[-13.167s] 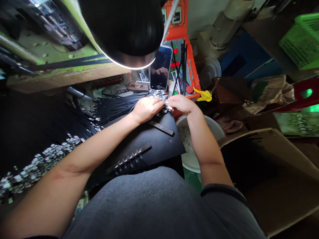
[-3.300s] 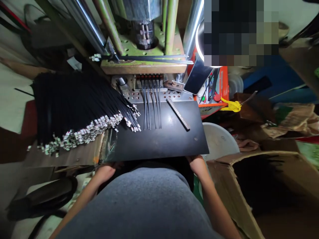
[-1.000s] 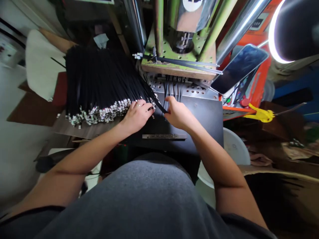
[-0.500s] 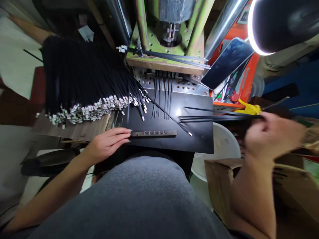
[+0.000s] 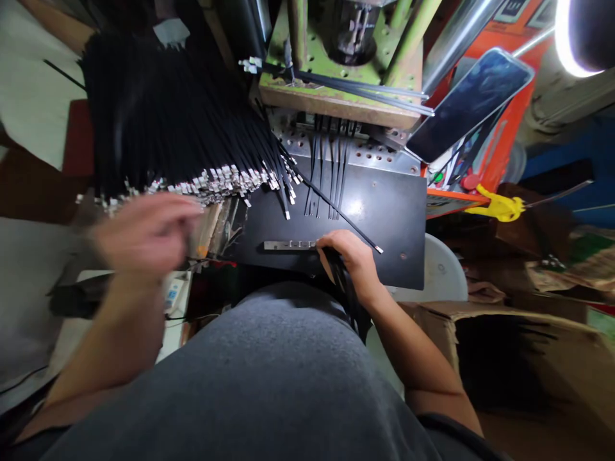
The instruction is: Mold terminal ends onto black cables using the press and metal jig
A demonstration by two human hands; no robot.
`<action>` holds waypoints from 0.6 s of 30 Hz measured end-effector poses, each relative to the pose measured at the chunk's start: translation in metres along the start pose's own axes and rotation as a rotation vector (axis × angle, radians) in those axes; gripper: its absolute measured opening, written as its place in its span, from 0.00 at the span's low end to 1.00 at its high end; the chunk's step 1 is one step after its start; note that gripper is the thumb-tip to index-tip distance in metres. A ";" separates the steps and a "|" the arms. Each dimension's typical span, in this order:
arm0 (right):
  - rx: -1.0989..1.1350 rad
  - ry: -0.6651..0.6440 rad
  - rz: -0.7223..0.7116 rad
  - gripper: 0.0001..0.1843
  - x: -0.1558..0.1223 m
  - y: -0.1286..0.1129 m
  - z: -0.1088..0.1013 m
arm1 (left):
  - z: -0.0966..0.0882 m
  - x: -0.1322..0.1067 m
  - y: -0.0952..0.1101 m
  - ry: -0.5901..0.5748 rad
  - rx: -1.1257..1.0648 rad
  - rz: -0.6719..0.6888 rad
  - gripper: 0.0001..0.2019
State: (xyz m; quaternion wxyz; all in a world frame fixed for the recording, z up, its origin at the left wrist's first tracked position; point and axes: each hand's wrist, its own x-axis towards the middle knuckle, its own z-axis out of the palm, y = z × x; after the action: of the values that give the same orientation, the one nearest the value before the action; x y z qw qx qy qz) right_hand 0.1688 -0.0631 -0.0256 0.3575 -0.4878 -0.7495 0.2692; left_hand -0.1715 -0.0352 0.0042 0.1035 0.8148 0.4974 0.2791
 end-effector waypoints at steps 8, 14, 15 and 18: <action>-0.078 -0.038 -0.080 0.08 -0.007 0.000 0.000 | 0.109 0.035 0.075 -0.204 -0.355 0.236 0.04; -0.237 -0.158 -0.177 0.12 -0.004 -0.007 0.000 | 0.096 0.044 0.096 -0.319 -0.063 0.230 0.07; -0.246 -0.187 -0.173 0.13 -0.003 -0.008 -0.002 | 0.094 0.046 0.098 -0.345 -0.022 0.241 0.08; -0.169 -0.175 -0.092 0.12 -0.003 -0.007 -0.015 | 0.086 0.053 0.098 -0.427 -0.045 0.261 0.12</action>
State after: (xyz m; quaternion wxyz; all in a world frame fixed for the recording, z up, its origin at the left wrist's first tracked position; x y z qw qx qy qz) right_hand 0.1780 -0.0677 -0.0119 0.2602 -0.4560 -0.8194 0.2300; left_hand -0.0311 -0.0269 -0.0038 0.1874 0.9102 0.3484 0.1223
